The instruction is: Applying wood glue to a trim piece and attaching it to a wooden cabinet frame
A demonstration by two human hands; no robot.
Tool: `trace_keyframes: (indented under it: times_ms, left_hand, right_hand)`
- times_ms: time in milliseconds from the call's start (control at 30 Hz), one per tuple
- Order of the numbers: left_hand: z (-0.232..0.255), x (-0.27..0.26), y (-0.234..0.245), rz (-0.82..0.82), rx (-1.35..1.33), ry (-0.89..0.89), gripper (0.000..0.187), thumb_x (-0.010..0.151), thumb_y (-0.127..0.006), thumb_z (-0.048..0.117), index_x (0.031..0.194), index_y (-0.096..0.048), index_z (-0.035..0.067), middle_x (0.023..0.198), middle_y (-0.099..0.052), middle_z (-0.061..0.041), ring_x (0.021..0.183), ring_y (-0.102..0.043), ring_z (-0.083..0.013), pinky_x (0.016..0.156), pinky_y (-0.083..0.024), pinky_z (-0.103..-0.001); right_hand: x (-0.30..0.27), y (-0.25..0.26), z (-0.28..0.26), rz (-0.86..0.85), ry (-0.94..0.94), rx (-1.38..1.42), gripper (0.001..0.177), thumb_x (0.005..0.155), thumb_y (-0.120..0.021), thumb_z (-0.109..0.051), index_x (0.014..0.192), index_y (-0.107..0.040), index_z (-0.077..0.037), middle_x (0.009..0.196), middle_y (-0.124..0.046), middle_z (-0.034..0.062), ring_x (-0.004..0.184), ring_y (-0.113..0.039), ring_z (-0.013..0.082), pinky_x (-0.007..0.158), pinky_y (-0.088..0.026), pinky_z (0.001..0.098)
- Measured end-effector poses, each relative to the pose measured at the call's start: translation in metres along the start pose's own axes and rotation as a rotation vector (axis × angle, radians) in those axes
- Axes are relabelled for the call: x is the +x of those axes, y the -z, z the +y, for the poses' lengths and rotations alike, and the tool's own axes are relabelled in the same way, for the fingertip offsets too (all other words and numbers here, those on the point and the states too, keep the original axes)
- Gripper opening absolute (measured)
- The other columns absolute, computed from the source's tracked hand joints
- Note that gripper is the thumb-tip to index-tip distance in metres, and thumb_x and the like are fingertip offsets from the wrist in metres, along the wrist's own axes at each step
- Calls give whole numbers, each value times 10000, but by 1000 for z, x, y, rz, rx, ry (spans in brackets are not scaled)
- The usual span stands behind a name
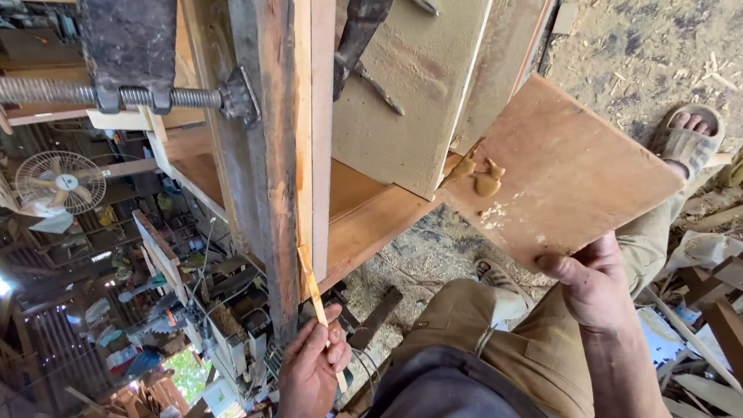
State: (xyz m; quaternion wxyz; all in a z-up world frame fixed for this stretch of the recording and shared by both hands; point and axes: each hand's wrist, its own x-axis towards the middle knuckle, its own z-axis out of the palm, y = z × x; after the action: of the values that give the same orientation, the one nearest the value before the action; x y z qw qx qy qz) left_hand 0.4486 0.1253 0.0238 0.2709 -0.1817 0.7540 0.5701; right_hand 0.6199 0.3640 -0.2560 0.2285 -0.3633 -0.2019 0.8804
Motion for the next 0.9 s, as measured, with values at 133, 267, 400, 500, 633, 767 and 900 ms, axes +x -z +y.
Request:
trace_keyframes:
  times_ms: [133,267,400,500,633,767,900]
  left_hand:
    - [-5,-10,4,55,107,44,432,1026,-515,101,1360,-603,-159,810,-542,-86,589,-430,-153,525,-320,-321]
    - [-13,-13,25,15,231,-20,383,1038,-521,116,1321,-662,-100,722,-565,-61,600,-468,-146,536,-400,-280]
    - [-29,-19,57,-13,228,-87,385,1040,-534,116,1318,-656,-120,738,-626,-69,593,-494,-151,527,-448,-283]
    - [-30,-27,56,56,238,-73,391,1028,-536,113,1297,-660,-142,732,-590,-77,574,-473,-154,501,-399,-285]
    - [-36,-29,73,47,233,-71,387,1033,-526,107,1325,-658,-110,753,-602,-74,590,-485,-152,504,-411,-279]
    - [-39,-24,87,-8,208,-109,359,1036,-539,98,1302,-673,-102,754,-643,-78,584,-501,-145,490,-428,-265]
    - [-33,-12,90,45,346,-83,395,1044,-539,167,1299,-693,-91,640,-570,-32,539,-444,-134,464,-382,-253]
  right_hand:
    - [-6,-4,1,-13,-10,-17,561,686,-769,-27,1215,-617,-136,1122,-684,-2,1035,-636,135,832,-592,292]
    - [-14,-4,12,-42,-15,24,587,696,-759,-8,1247,-601,-133,1108,-682,26,999,-647,161,780,-603,298]
    - [-22,-11,21,-49,-30,41,626,676,-757,16,1255,-568,-131,1068,-668,32,913,-644,156,682,-604,284]
    - [-28,-13,26,-35,-48,17,661,660,-757,18,1271,-568,-148,1104,-662,12,985,-627,145,731,-600,289]
    - [-33,-15,32,-26,-55,6,622,651,-772,5,1226,-587,-144,1067,-678,7,943,-639,139,712,-595,283]
    - [-36,-12,37,-11,-56,-15,649,636,-767,19,1240,-593,-142,1089,-690,4,985,-634,131,790,-575,284]
    - [-37,-14,31,-18,-54,-29,663,632,-768,9,1255,-588,-129,1119,-682,10,1013,-624,137,831,-564,289]
